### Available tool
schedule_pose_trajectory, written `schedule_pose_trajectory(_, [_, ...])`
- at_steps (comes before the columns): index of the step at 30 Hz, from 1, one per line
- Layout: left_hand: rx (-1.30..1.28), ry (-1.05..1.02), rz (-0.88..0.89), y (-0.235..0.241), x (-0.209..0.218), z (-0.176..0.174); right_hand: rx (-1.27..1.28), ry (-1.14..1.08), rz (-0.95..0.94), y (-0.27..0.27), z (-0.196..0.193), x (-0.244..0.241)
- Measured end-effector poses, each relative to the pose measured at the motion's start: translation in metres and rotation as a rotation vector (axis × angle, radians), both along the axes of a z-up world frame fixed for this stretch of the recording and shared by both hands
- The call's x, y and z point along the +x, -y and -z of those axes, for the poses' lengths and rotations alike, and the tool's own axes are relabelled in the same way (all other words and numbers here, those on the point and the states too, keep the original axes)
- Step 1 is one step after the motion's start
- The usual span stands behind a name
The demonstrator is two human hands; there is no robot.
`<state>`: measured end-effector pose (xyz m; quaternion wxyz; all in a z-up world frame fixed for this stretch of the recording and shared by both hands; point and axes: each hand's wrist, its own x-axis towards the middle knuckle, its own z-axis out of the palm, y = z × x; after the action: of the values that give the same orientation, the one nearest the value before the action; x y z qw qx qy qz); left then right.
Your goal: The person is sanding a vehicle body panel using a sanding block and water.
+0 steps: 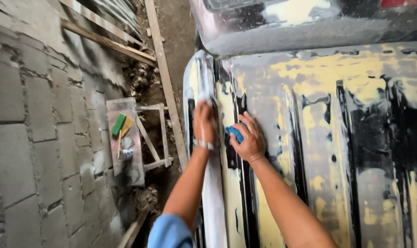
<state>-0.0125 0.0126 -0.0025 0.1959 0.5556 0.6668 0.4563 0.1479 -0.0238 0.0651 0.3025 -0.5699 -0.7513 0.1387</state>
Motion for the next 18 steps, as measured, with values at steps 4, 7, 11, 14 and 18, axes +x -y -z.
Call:
schedule_pose_trajectory(4, [0.066,-0.081,0.091,0.059,0.004,-0.005,0.026,0.052,0.009,-0.004,0.006,0.001])
schedule_pose_trajectory(7, [0.020,-0.098,0.112,0.028,0.005,0.000,-0.004,0.028,-0.017,-0.002,0.007,0.001])
schedule_pose_trajectory(11, [-0.026,0.042,0.021,-0.001,0.004,-0.012,-0.008,0.017,-0.005,-0.001,0.003,0.002])
schedule_pose_trajectory(14, [-0.004,-0.032,0.053,0.056,0.008,-0.007,0.008,0.031,0.001,-0.003,0.002,-0.001])
schedule_pose_trajectory(18, [0.010,-0.085,0.138,0.077,0.005,-0.002,0.011,0.037,0.016,-0.002,0.008,0.001])
